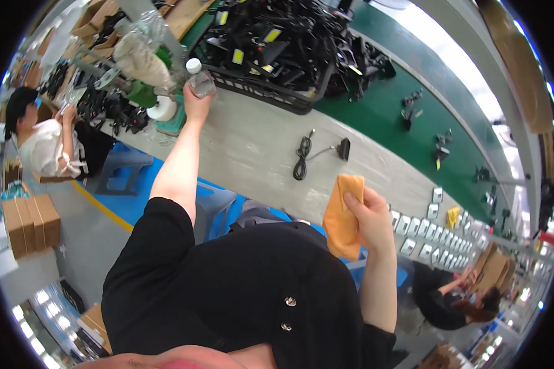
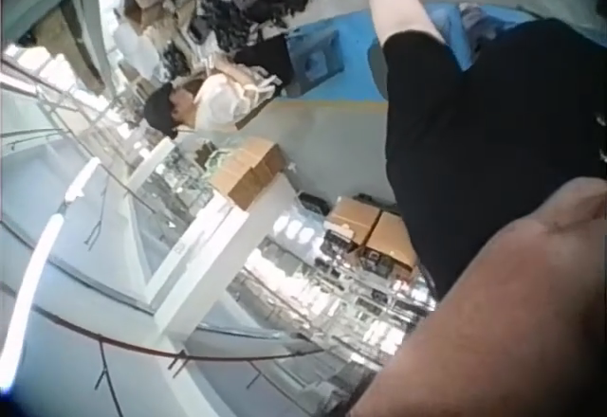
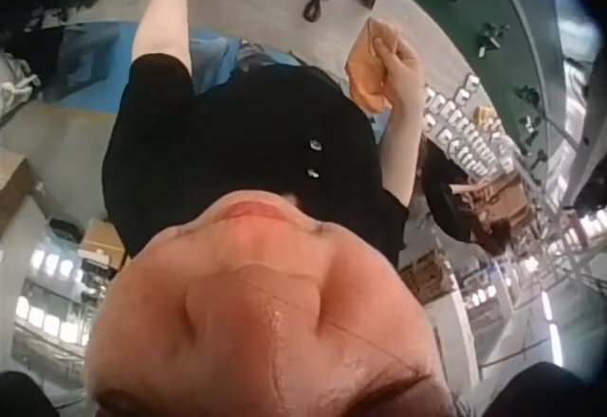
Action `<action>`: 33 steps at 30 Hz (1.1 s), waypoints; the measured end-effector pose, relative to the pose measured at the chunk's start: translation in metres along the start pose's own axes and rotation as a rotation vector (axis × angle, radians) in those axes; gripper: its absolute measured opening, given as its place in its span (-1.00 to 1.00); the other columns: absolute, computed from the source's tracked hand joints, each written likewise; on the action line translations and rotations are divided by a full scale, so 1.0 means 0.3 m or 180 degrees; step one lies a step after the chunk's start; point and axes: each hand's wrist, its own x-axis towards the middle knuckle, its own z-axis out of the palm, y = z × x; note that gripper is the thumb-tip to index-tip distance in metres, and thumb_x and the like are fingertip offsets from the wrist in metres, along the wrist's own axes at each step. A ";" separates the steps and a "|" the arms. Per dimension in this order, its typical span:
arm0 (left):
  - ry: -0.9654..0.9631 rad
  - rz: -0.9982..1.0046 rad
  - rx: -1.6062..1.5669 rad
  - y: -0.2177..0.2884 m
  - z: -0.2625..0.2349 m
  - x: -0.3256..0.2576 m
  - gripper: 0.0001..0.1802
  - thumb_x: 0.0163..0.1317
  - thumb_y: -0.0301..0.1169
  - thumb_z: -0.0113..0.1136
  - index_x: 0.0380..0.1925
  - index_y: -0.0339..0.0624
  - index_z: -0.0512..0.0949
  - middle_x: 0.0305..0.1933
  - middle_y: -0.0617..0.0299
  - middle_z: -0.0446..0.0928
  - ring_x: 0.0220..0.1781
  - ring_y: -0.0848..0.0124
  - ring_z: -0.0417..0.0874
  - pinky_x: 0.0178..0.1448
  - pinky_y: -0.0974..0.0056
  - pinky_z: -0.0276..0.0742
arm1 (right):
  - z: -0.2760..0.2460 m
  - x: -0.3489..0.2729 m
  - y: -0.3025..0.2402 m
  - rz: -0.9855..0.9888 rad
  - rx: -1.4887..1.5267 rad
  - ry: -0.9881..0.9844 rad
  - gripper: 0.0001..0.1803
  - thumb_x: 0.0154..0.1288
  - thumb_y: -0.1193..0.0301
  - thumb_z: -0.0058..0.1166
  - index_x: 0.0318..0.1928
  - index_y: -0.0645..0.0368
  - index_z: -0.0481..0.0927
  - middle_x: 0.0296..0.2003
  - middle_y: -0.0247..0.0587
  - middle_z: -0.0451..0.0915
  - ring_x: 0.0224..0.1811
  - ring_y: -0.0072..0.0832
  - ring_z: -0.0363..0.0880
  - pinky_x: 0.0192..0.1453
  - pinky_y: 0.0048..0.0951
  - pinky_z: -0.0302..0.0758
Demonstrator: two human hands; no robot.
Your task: Cleaning and inspecting small portable LED work lights using a microfiber cloth.
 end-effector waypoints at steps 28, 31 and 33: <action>-0.0701 0.3846 0.1770 0.963 -0.228 -0.376 -0.25 -0.41 -0.57 0.38 -0.04 0.26 0.60 -0.20 0.29 0.36 -0.12 0.23 0.45 -0.07 0.18 0.45 | 0.091 0.018 -0.012 -0.0463 0.1244 -0.0583 -0.76 0.36 0.46 -0.03 -0.02 0.28 0.52 -0.19 -0.30 0.58 -0.18 -0.57 0.58 -0.09 -0.46 0.57; -0.0659 0.3844 0.1930 0.980 -0.240 -0.376 -0.28 -0.38 -0.56 0.36 -0.05 0.27 0.60 -0.21 0.29 0.36 -0.13 0.23 0.45 -0.04 0.17 0.46 | 0.082 0.004 -0.020 -0.0553 0.1297 -0.0629 -0.75 0.36 0.46 -0.02 -0.01 0.28 0.51 -0.19 -0.30 0.58 -0.17 -0.57 0.58 -0.09 -0.45 0.57; -0.0654 0.3902 0.2025 0.996 -0.249 -0.379 -0.28 -0.38 -0.57 0.35 -0.05 0.27 0.60 -0.21 0.29 0.36 -0.14 0.22 0.45 -0.01 0.15 0.46 | 0.078 -0.002 -0.028 -0.0583 0.1321 -0.0679 -0.75 0.36 0.45 -0.02 0.00 0.27 0.51 -0.19 -0.30 0.58 -0.17 -0.57 0.58 -0.09 -0.46 0.57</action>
